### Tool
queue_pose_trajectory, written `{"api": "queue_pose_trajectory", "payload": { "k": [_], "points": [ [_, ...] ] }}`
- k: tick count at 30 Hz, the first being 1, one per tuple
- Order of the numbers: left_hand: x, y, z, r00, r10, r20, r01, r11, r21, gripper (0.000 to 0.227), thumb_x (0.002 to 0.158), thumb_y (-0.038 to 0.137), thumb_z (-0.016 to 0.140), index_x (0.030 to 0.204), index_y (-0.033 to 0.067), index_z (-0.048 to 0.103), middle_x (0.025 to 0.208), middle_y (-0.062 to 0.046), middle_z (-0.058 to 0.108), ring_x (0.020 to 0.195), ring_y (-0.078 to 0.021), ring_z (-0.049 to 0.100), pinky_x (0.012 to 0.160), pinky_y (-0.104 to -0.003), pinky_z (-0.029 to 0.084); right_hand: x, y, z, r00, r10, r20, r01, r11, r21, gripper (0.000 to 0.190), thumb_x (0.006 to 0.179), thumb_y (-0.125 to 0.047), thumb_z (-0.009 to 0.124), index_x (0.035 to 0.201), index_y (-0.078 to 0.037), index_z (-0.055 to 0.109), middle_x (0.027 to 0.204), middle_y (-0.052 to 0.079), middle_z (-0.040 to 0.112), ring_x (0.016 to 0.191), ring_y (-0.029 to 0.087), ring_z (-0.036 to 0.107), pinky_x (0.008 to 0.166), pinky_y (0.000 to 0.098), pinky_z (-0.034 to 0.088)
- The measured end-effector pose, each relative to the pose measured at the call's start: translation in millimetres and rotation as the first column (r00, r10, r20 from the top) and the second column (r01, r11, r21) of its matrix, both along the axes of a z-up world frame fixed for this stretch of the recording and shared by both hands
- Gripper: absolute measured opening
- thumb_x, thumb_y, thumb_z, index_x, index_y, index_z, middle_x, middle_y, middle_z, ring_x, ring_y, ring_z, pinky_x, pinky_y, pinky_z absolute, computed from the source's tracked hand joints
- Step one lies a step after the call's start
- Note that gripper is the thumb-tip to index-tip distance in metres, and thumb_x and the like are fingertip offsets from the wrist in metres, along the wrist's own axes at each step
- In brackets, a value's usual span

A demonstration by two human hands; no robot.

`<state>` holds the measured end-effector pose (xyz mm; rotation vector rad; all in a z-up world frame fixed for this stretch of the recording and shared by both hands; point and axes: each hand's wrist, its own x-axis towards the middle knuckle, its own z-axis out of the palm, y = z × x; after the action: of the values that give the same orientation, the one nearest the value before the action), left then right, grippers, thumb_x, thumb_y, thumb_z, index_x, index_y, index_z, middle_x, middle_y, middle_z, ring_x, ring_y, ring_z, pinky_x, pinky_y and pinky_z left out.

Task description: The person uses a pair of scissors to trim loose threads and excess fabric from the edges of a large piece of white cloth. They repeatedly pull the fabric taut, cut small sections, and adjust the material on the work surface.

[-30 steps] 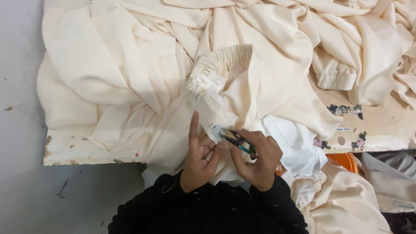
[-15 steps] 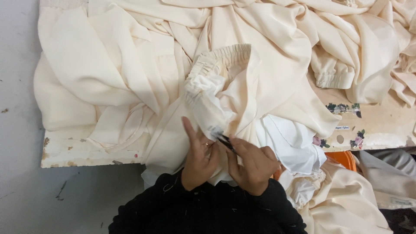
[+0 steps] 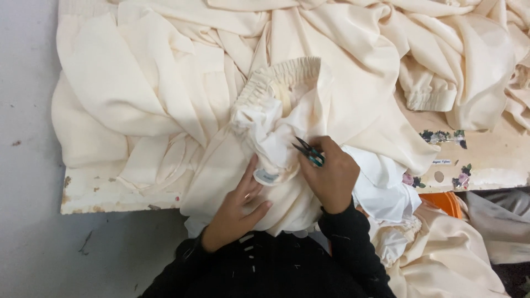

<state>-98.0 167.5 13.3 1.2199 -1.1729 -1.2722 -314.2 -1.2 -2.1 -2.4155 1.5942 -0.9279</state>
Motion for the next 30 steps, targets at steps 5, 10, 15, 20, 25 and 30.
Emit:
{"api": "queue_pose_trajectory", "payload": {
  "k": [5,10,15,20,25,30],
  "points": [
    [46.6,5.1,50.9,0.765,0.13,0.631,-0.057,0.989,-0.135,0.043,0.119,0.035,0.069,0.156,0.0198,0.082,0.147,0.002,0.08,0.085,-0.0099,0.076,0.064,-0.029,0.058,-43.1,-4.1,-4.8,0.807,-0.001,0.59,-0.2,0.94,0.275,0.013,0.113,-0.009,0.079,0.125,-0.012,0.076,0.112,0.0,0.079,0.103,0.013,0.073,0.094,0.0309,0.061],
    [39.5,-78.3,109.8,0.366,0.542,0.757,0.177,0.757,-0.628,0.031,0.126,0.018,0.078,0.155,0.0221,0.086,0.128,0.007,0.096,0.092,-0.0165,0.083,0.063,-0.041,0.054,-65.7,3.4,-19.8,0.235,-0.184,0.954,-0.521,0.805,0.284,0.003,0.127,-0.017,0.069,0.126,-0.016,0.071,0.081,-0.011,0.047,0.058,0.003,0.022,0.056,0.0264,0.018],
    [-9.7,-231.1,101.4,0.35,0.193,0.917,0.699,0.597,-0.393,0.112,0.09,-0.033,0.054,0.186,0.0245,0.053,0.198,-0.007,0.044,0.178,-0.0323,0.053,0.146,-0.061,0.039,-79.6,18.0,-27.9,-0.091,-0.156,0.984,-0.754,0.656,0.034,0.009,0.128,-0.015,0.067,0.137,-0.014,0.068,0.077,-0.009,0.047,0.055,0.005,0.014,0.053,0.0276,0.015],
    [4.6,-317.9,11.3,0.495,-0.047,0.867,0.732,0.561,-0.387,0.052,0.093,0.048,0.099,0.128,0.0107,0.086,0.162,-0.027,0.073,0.154,-0.0524,0.07,0.141,-0.071,0.038,-110.7,10.2,-28.9,-0.078,-0.077,0.994,-0.562,0.827,0.02,0.02,0.121,-0.023,0.074,0.133,-0.011,0.065,0.101,0.013,0.083,0.082,0.016,0.08,0.084,0.0357,0.068],
    [76.8,-268.0,73.8,0.65,-0.338,0.681,0.62,0.754,-0.217,0.048,0.105,0.049,0.1,0.124,0.0061,0.093,0.112,-0.022,0.091,0.11,-0.0452,0.087,0.112,-0.057,0.058,-132.4,-17.7,12.8,0.083,-0.089,0.993,-0.467,0.876,0.117,0.021,0.12,-0.029,0.073,0.122,-0.009,0.069,0.085,-0.002,0.07,0.075,0.006,0.074,0.076,0.0188,0.056],
    [101.8,-191.0,98.0,0.762,-0.41,0.501,0.499,0.865,-0.052,0.107,0.063,0.045,0.122,0.155,0.0062,0.084,0.129,-0.012,0.095,0.122,-0.0284,0.083,0.124,-0.057,0.059,-113.0,-48.5,8.0,0.467,0.008,0.884,-0.355,0.917,0.179,0.016,0.113,-0.018,0.088,0.117,-0.005,0.08,0.088,0.001,0.07,0.081,0.006,0.061,0.077,0.023,0.046]
  ]
}}
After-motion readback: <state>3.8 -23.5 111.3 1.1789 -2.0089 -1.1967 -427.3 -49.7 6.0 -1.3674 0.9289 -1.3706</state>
